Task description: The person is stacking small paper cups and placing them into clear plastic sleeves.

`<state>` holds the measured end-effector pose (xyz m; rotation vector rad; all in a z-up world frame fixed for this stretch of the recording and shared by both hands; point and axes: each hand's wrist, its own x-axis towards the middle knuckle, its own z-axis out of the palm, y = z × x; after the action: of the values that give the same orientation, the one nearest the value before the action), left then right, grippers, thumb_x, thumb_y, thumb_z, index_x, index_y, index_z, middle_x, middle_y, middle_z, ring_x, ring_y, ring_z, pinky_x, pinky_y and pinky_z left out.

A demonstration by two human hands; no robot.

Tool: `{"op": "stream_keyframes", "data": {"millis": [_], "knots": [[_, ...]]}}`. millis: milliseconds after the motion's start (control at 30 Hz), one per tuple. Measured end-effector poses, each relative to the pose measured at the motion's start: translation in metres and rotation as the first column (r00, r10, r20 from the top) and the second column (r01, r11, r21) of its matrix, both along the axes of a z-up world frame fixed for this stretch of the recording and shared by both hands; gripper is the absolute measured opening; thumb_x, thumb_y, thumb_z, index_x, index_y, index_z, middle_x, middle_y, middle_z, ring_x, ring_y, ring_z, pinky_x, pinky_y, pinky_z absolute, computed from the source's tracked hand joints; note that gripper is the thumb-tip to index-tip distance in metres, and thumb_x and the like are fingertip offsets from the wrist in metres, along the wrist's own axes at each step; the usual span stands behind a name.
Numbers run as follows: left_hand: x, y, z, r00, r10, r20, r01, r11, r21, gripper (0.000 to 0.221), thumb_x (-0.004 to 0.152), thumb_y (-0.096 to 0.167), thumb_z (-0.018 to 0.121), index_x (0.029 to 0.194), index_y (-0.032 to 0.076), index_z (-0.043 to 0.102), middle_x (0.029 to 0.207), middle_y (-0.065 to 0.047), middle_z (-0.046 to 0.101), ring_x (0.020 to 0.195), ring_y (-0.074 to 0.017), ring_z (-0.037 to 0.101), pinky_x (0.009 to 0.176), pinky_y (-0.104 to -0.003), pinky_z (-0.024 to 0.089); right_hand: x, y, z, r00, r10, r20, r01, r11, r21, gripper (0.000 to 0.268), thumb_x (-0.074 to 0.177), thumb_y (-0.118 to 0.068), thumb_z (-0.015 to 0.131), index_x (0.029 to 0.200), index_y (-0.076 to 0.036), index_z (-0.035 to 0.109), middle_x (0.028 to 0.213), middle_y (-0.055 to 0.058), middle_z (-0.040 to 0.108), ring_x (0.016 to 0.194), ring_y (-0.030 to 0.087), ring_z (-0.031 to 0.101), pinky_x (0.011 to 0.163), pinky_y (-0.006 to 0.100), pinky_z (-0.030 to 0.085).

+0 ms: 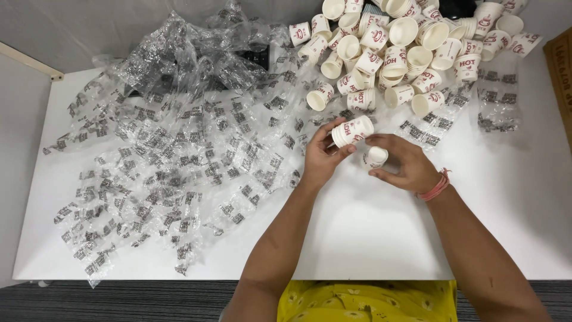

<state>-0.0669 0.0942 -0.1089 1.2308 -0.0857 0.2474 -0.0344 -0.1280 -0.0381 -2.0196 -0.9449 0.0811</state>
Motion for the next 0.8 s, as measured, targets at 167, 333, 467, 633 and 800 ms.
{"op": "stream_keyframes", "data": {"millis": [167, 333, 467, 633, 800], "knots": [[-0.008, -0.003, 0.006, 0.994, -0.110, 0.021, 0.110, 0.994, 0.024, 0.068, 0.083, 0.010, 0.088, 0.142, 0.003, 0.055, 0.135, -0.009, 0.065, 0.121, -0.0184, 0.067, 0.106, -0.033, 0.058, 0.001, -0.005, -0.026, 0.994, -0.011, 0.106, -0.032, 0.918, 0.396, 0.068, 0.087, -0.022, 0.081, 0.146, -0.006, 0.051, 0.138, 0.014, 0.064, 0.131, 0.025, 0.063, 0.115, 0.040, 0.050], [-0.010, -0.008, 0.010, 0.973, -0.191, 0.128, 0.157, 0.958, 0.239, 0.065, 0.079, 0.007, 0.092, 0.137, 0.005, 0.062, 0.137, -0.009, 0.062, 0.122, -0.0196, 0.067, 0.105, -0.036, 0.062, 0.000, -0.004, -0.047, 0.992, 0.089, -0.085, -0.030, 0.846, 0.533, 0.066, 0.095, -0.027, 0.080, 0.149, -0.005, 0.048, 0.141, 0.016, 0.065, 0.131, 0.025, 0.064, 0.114, 0.039, 0.053], [-0.003, 0.002, -0.001, 0.998, -0.032, 0.063, 0.029, 0.998, 0.047, 0.066, 0.081, 0.009, 0.089, 0.140, 0.004, 0.059, 0.132, -0.010, 0.066, 0.119, -0.0197, 0.068, 0.105, -0.034, 0.060, -0.001, -0.012, -0.041, 0.994, -0.065, -0.088, 0.109, 0.676, 0.729, 0.050, 0.104, -0.029, 0.073, 0.145, -0.008, 0.053, 0.136, 0.013, 0.067, 0.123, 0.020, 0.067, 0.105, 0.031, 0.059], [0.003, 0.006, -0.005, 0.991, 0.135, 0.021, -0.129, 0.974, -0.184, 0.064, 0.086, 0.013, 0.087, 0.142, 0.003, 0.057, 0.133, -0.011, 0.068, 0.121, -0.0184, 0.066, 0.105, -0.033, 0.058, -0.001, -0.010, 0.000, 0.997, -0.018, 0.080, -0.006, 0.955, 0.297, 0.048, 0.098, -0.025, 0.070, 0.141, -0.008, 0.058, 0.131, 0.012, 0.068, 0.115, 0.023, 0.068, 0.098, 0.034, 0.058], [-0.005, 0.002, 0.004, 0.998, -0.041, 0.039, 0.045, 0.994, -0.097, 0.070, 0.080, 0.014, 0.090, 0.142, 0.004, 0.059, 0.135, -0.011, 0.067, 0.122, -0.0190, 0.067, 0.106, -0.034, 0.059, -0.002, -0.007, 0.007, 0.990, 0.007, 0.142, -0.010, 1.000, 0.015, 0.057, 0.088, -0.026, 0.076, 0.139, -0.006, 0.060, 0.136, 0.014, 0.064, 0.121, 0.028, 0.065, 0.101, 0.040, 0.054]]}}
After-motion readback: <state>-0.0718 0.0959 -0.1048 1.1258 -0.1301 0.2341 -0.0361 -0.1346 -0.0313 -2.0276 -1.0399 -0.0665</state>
